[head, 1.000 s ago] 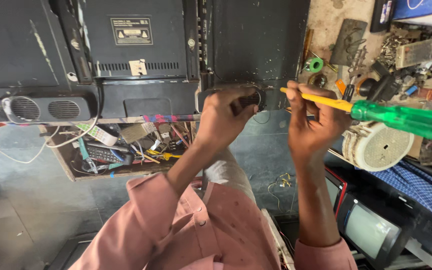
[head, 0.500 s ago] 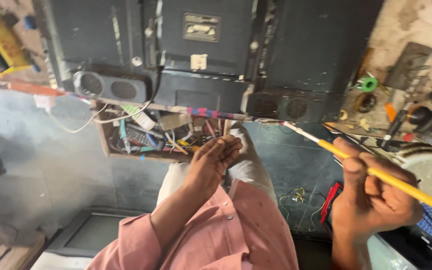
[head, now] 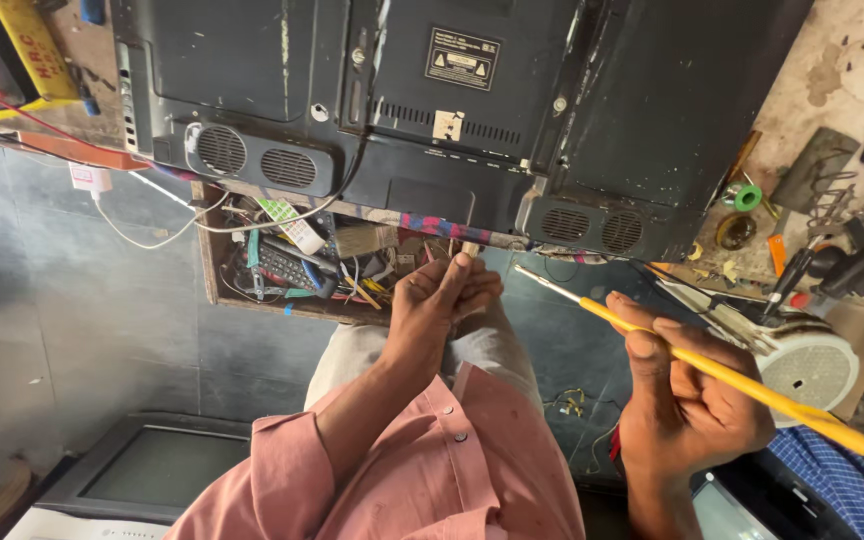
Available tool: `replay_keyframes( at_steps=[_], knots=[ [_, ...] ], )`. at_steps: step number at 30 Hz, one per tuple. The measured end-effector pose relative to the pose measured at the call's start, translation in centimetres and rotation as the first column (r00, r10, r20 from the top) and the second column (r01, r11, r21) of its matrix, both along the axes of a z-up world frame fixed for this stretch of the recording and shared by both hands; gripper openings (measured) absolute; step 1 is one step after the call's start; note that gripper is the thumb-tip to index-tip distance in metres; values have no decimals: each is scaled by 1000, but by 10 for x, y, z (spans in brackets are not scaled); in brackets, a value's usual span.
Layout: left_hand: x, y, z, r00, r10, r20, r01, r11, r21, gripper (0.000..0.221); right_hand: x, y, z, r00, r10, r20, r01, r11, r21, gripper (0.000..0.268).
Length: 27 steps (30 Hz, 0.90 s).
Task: The person removes screws from the back of a television using a screwdriver, detaches internal components like speakers, and manipulates the casing and wiring.
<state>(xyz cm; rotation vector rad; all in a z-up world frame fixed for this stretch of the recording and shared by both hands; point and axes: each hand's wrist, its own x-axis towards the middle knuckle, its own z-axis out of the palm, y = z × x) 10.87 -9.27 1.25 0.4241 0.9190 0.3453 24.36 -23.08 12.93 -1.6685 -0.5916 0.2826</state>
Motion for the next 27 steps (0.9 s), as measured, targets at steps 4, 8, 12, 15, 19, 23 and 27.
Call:
replay_keyframes(
  at_steps=[4, 8, 12, 15, 19, 23, 27],
  knots=[
    [4, 18, 12, 998, 10, 57, -6, 998, -70, 32, 0, 16, 4, 1000, 15, -3, -15, 998, 64, 14],
    [7, 24, 7, 998, 59, 26, -58, 998, -28, 30, -4, 29, 7, 999, 31, 19, -33, 996, 84, 15],
    [9, 32, -6, 996, 88, 11, -87, 993, -74, 37, -6, 42, 6, 998, 51, 27, -54, 993, 106, 16],
    [14, 35, -15, 995, 80, -58, -86, 990, -114, 40, -6, 49, 6, 997, 75, 37, -78, 992, 97, 17],
    [17, 30, -19, 980, 142, 141, -139, 990, -30, 28, -5, 58, 2, 994, 105, 44, -108, 989, 97, 19],
    [20, 35, -19, 958, 199, 208, -179, 978, -110, 27, -4, 64, -2, 992, 116, 42, -119, 989, 85, 20],
    [19, 40, -16, 947, 201, 251, -174, 977, -126, 26, -2, 67, -3, 993, 110, 31, -112, 991, 76, 21]
  ],
)
